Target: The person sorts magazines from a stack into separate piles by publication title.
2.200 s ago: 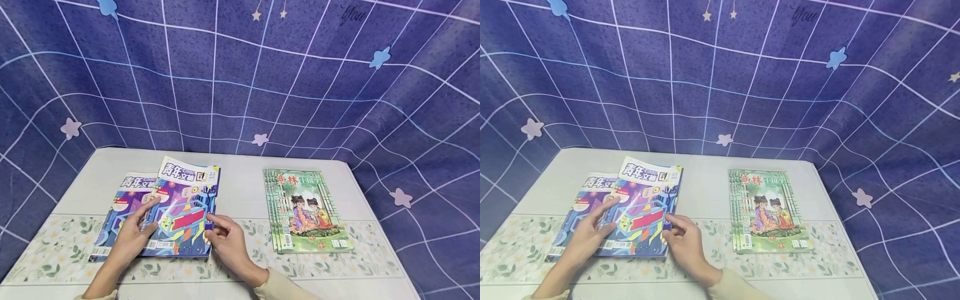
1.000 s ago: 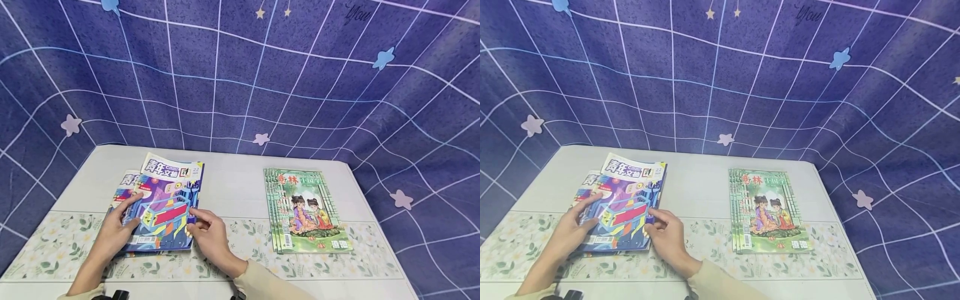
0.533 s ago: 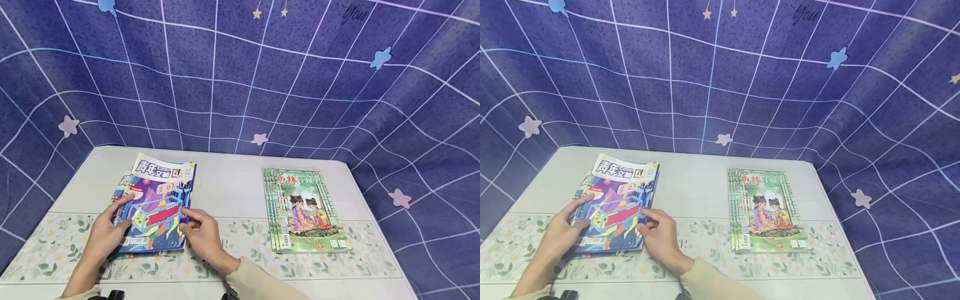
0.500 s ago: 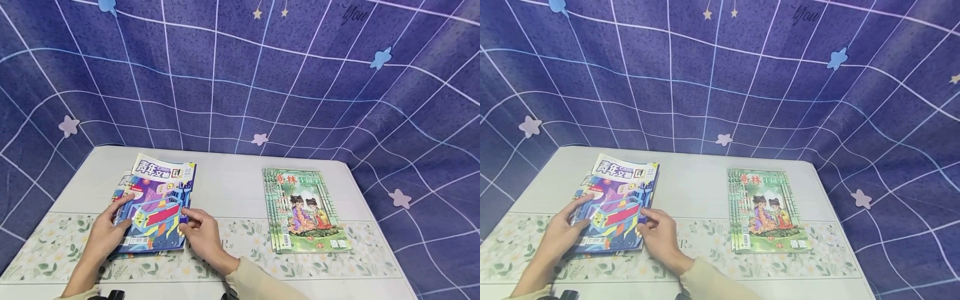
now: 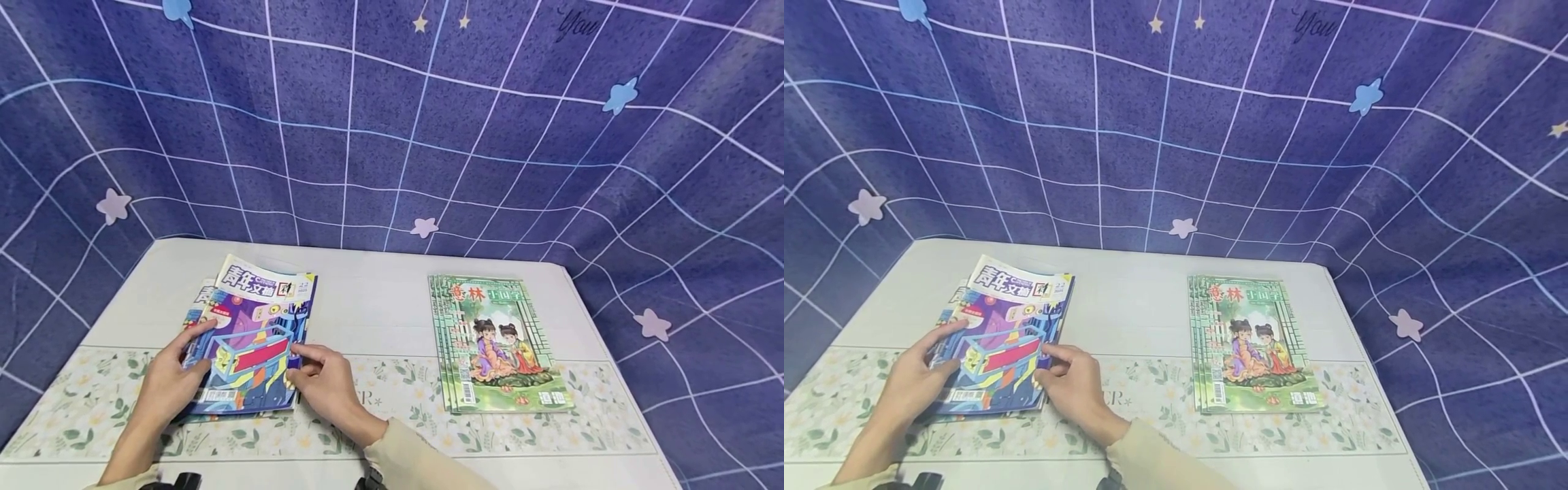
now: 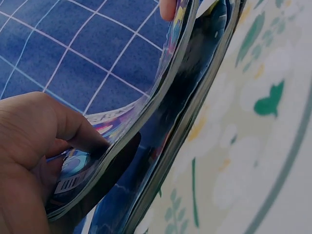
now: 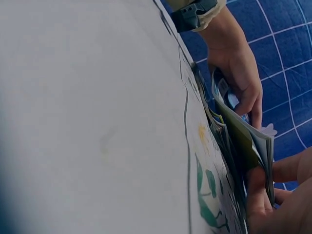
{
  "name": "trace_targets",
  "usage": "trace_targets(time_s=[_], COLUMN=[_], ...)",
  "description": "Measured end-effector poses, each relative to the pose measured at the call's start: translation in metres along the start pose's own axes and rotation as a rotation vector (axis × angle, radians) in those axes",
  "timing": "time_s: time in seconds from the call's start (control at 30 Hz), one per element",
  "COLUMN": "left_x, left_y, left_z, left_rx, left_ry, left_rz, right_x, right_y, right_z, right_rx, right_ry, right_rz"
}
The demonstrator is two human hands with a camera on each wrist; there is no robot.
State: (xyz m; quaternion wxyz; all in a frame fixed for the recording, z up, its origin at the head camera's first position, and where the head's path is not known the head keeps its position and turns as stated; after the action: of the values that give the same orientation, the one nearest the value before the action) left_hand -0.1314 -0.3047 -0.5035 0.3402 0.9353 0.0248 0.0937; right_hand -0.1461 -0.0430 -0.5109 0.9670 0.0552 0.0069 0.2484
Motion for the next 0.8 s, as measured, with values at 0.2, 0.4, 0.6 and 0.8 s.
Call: trace_targets(time_s=[0.2,0.4,0.6,0.8], left_x=[0.0003,0.0010,0.0019,0.0026], left_y=[-0.0004,0.0001,0.0028,0.0063], left_z=[0.0019,0.0018,0.0051,0.0066], left_rx=[-0.002,-0.015,-0.077,-0.096], left_ry=[-0.011,-0.041,-0.094,-0.104], left_rz=[-0.004,0.013,0.003,-0.032], right_x=[0.0003,-0.0006,-0.0014,-0.0019], right_y=[-0.0014,-0.0016,-0.0018,-0.0026], right_z=[-0.0003,-0.0023,-0.0017,-0.0008], right_rx=[0.049,0.076,0.082,0.084], right_ry=[0.001,-0.022,0.000,0.002], right_rz=[0.021,0.042,0.053,0.080])
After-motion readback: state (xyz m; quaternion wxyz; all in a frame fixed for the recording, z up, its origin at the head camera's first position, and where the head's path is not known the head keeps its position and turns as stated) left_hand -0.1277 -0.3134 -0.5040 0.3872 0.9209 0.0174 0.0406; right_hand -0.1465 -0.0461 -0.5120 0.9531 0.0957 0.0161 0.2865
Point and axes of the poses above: each hand's wrist, its own x-axis away from the middle knuckle, its own y-axis out of the back of the hand, z = x × y, the point moved 4 cm from there along -x, towards the middle knuckle, and after that the axes turned 14 degrees about z, right-handed, at the moved point
